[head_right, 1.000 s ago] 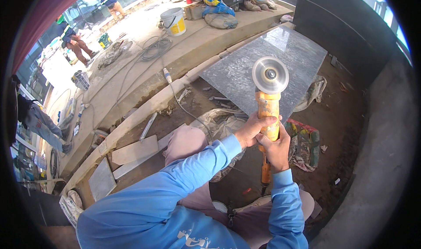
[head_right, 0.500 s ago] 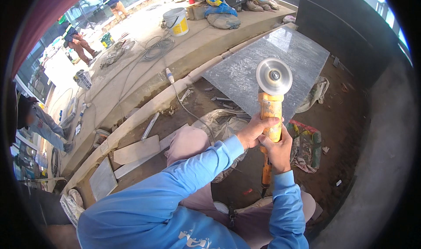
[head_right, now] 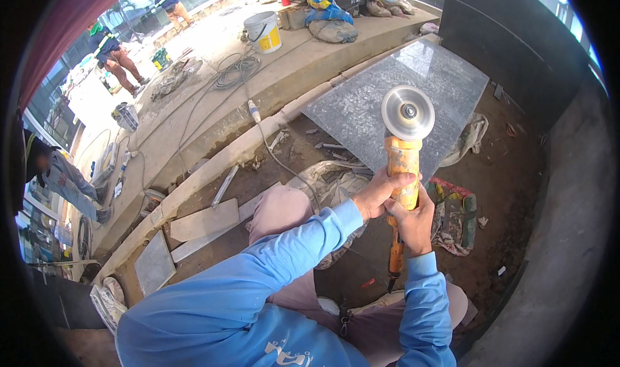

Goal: The person uses an angle grinder to smooth the surface of a large rectangular tile. They briefly pause to pour water from a bucket onto the tile to reduce dust, then resume grinding.

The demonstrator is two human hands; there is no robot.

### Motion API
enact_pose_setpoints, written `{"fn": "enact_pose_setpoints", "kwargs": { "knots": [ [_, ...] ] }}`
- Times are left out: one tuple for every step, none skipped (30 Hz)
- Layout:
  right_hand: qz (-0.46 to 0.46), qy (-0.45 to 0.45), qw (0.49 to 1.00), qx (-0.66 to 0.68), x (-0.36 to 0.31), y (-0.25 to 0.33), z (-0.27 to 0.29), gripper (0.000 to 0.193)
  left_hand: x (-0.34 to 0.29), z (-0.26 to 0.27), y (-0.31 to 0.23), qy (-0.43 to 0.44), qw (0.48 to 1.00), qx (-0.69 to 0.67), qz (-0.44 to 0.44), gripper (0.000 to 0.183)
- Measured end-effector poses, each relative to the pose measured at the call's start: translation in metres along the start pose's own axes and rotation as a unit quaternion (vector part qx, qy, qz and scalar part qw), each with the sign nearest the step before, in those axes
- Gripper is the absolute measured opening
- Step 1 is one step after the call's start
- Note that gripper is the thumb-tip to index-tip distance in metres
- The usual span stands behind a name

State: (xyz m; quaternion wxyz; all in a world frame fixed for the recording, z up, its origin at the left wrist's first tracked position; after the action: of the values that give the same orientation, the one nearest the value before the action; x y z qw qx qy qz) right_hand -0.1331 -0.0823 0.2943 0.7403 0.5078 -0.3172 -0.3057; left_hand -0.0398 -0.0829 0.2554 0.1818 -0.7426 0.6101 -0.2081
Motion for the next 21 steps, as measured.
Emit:
{"fn": "enact_pose_setpoints", "kwargs": {
  "knots": [
    [-0.002,0.000,1.000,0.002,-0.0001,-0.0004,0.0000,0.048,0.0003,0.0005,0.0000,0.000,1.000,0.005,-0.001,0.045],
    [-0.004,0.000,1.000,0.002,-0.0003,0.0003,-0.0002,0.048,0.0007,0.0012,0.0000,0.001,1.000,0.010,-0.001,0.045],
    [-0.006,0.000,1.000,0.001,-0.0005,0.0016,-0.0003,0.048,0.0009,0.0011,0.0000,0.002,1.000,0.015,-0.001,0.045],
    [-0.008,0.000,1.000,0.000,-0.0006,0.0021,-0.0002,0.048,0.0010,0.0009,0.0004,0.002,1.000,0.012,-0.001,0.045],
    [-0.008,0.000,1.000,0.000,-0.0005,0.0018,0.0000,0.048,0.0011,0.0006,0.0009,0.002,1.000,0.009,0.000,0.045],
    [-0.009,0.001,1.000,0.000,-0.0005,0.0011,0.0000,0.048,0.0008,0.0006,0.0011,0.001,1.000,0.006,0.001,0.045],
    [-0.009,0.002,1.000,0.000,-0.0004,0.0006,0.0000,0.048,0.0007,0.0006,0.0011,0.002,1.000,0.005,0.003,0.045],
    [-0.009,0.001,1.000,-0.002,-0.0003,0.0003,0.0001,0.048,0.0006,0.0005,0.0012,0.002,1.000,0.004,0.004,0.045],
    [-0.010,0.000,1.000,-0.003,-0.0003,0.0001,0.0002,0.048,0.0006,0.0010,0.0016,0.003,1.000,0.003,0.006,0.045],
    [-0.011,0.000,1.000,-0.004,-0.0003,-0.0001,0.0003,0.049,0.0008,0.0018,0.0020,0.002,1.000,0.003,0.006,0.045],
    [-0.005,-0.007,1.000,-0.005,-0.0005,0.0011,0.0003,0.045,0.0013,0.0025,0.0025,0.001,1.000,0.004,0.006,0.045],
    [0.000,-0.013,1.000,-0.006,-0.0007,0.0029,-0.0001,0.041,0.0015,0.0023,0.0022,0.000,1.000,0.004,0.006,0.046],
    [0.006,-0.020,1.000,-0.007,-0.0009,0.0046,-0.0002,0.038,0.0012,0.0022,0.0021,-0.001,1.000,0.004,0.007,0.046],
    [0.005,-0.020,1.000,-0.004,-0.0011,0.0049,-0.0005,0.038,0.0008,0.0022,0.0021,-0.002,1.000,0.004,0.007,0.046],
    [0.003,-0.020,1.000,-0.002,-0.0013,0.0052,-0.0005,0.038,0.0003,0.0015,0.0018,-0.003,1.000,0.004,0.007,0.046],
    [0.002,-0.020,1.000,0.000,-0.0014,0.0051,-0.0006,0.038,-0.0002,0.0010,0.0016,-0.004,1.000,0.004,0.008,0.047],
    [0.002,-0.019,1.000,0.001,-0.0015,0.0048,-0.0007,0.038,-0.0007,0.0006,0.0015,-0.006,1.000,0.004,0.009,0.047],
    [0.002,-0.019,1.000,0.001,-0.0014,0.0050,-0.0006,0.037,-0.0009,0.0002,0.0014,-0.008,1.000,0.004,0.009,0.047],
    [0.003,-0.019,1.000,0.000,-0.0014,0.0051,-0.0005,0.037,-0.0010,0.0002,0.0014,-0.008,1.000,0.003,0.010,0.047],
    [-0.001,-0.018,1.000,0.002,-0.0016,0.0048,-0.0007,0.037,-0.0012,0.0002,0.0014,-0.009,1.000,0.002,0.010,0.047],
    [-0.004,-0.018,1.000,0.003,-0.0017,0.0049,-0.0010,0.037,-0.0012,0.0003,0.0011,-0.010,1.000,0.002,0.011,0.046]
  ]
}}
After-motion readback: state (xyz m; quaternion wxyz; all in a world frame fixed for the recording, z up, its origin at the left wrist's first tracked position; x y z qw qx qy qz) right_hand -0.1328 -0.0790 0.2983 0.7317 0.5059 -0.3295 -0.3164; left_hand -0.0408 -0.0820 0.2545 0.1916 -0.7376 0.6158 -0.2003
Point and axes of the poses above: each hand's wrist, its own x-axis towards the middle knuckle, its own z-axis out of the back of the hand, y = z × x, the point moved 8 cm from there along x, towards the middle knuckle, and after that the axes turned 12 degrees about -x, right-handed, at the moved point
